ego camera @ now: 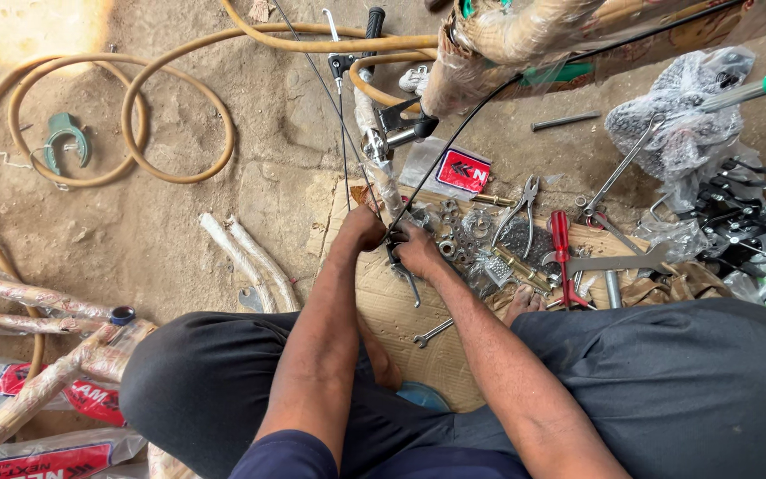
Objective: The person works on a bicycle in a cluttered workshop. They handle a hose, then sit on the floor to adjust the handlebar brake levers and cables using a wrench and screwdriver.
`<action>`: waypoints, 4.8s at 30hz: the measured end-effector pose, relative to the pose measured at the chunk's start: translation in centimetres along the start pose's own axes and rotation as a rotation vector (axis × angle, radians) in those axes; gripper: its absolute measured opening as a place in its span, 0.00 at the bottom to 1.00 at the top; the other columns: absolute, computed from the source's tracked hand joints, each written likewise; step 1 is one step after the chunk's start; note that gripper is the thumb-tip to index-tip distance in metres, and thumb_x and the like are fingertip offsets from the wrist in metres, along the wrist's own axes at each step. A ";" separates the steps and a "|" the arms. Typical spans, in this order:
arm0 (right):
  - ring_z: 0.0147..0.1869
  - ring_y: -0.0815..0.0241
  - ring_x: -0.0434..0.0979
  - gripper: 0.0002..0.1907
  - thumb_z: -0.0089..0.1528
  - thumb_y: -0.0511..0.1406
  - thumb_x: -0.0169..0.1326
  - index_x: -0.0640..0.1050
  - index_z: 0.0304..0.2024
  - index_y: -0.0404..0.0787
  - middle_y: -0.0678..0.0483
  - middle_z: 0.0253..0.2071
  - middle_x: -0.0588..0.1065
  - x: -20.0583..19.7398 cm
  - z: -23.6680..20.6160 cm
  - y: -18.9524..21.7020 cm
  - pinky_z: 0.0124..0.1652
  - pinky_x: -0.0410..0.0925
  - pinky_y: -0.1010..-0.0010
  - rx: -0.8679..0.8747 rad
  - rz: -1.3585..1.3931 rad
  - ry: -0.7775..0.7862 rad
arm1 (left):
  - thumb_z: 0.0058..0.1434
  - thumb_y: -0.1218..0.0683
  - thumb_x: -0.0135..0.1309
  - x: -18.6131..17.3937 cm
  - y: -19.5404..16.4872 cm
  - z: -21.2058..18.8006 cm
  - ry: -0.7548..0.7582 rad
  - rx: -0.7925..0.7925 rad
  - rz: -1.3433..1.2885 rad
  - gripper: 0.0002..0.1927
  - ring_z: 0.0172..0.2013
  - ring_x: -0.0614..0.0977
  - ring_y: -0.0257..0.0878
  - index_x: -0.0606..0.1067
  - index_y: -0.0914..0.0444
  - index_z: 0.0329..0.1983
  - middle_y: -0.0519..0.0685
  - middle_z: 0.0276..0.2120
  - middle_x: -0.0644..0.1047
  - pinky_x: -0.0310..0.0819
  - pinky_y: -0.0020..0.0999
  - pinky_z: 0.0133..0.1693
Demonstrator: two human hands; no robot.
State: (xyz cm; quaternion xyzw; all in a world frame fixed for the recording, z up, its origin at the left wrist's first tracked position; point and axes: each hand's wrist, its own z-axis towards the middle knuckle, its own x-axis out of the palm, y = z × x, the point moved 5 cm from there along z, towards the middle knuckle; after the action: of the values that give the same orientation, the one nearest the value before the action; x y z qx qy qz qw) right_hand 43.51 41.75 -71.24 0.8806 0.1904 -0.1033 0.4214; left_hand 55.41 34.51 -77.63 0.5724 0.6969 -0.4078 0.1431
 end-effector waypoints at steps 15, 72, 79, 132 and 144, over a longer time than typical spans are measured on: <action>0.58 0.53 0.79 0.21 0.55 0.28 0.60 0.79 0.53 0.42 0.49 0.54 0.80 -1.0 -1.1 1.4 0.59 0.69 0.62 -0.103 -0.051 -0.109 | 0.64 0.59 0.55 -6.1 -0.9 0.4 -0.572 -0.227 -1.385 0.15 0.29 0.77 0.37 0.77 0.68 0.53 0.52 0.35 0.80 0.73 0.35 0.30; 0.51 0.44 0.80 0.11 0.58 0.29 0.52 0.76 0.43 0.33 0.42 0.42 0.80 -10.1 -10.1 15.4 0.48 0.73 0.56 -0.957 -0.254 -0.346 | 0.74 0.43 0.48 -21.2 -21.6 -20.5 -0.481 0.736 -0.963 0.24 0.36 0.83 0.39 0.79 0.70 0.49 0.54 0.36 0.82 0.77 0.33 0.40; 0.52 0.44 0.80 0.12 0.64 0.35 0.52 0.74 0.47 0.33 0.39 0.45 0.78 -14.6 -8.1 16.2 0.48 0.73 0.56 -0.784 -0.204 -0.335 | 0.54 0.50 0.65 -22.2 -23.2 -21.0 -0.990 0.681 -0.215 0.24 0.36 0.83 0.51 0.78 0.70 0.50 0.59 0.38 0.80 0.77 0.44 0.37; 0.59 0.44 0.79 0.21 0.61 0.39 0.64 0.82 0.55 0.37 0.41 0.55 0.81 -44.8 -8.4 -34.1 0.60 0.70 0.57 0.303 0.287 -1.025 | 0.62 0.51 0.58 2.8 -36.3 -6.6 0.034 0.646 -0.058 0.13 0.38 0.85 0.53 0.80 0.64 0.44 0.57 0.39 0.83 0.78 0.47 0.42; 0.46 0.52 0.69 0.08 0.72 0.35 0.60 0.81 0.47 0.35 0.48 0.45 0.76 -46.2 -15.7 -37.4 0.47 0.63 0.61 0.036 0.788 -1.217 | 0.62 0.52 0.57 0.1 -34.7 -7.7 -0.011 0.635 -0.065 0.14 0.41 0.85 0.52 0.79 0.65 0.45 0.57 0.44 0.82 0.77 0.46 0.45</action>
State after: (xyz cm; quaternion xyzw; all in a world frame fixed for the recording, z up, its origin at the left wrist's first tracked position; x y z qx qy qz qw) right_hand -13.78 63.97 -71.93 0.6770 -0.4110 -0.4188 0.4442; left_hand 25.70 39.83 -58.79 0.5637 0.5517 -0.6125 -0.0520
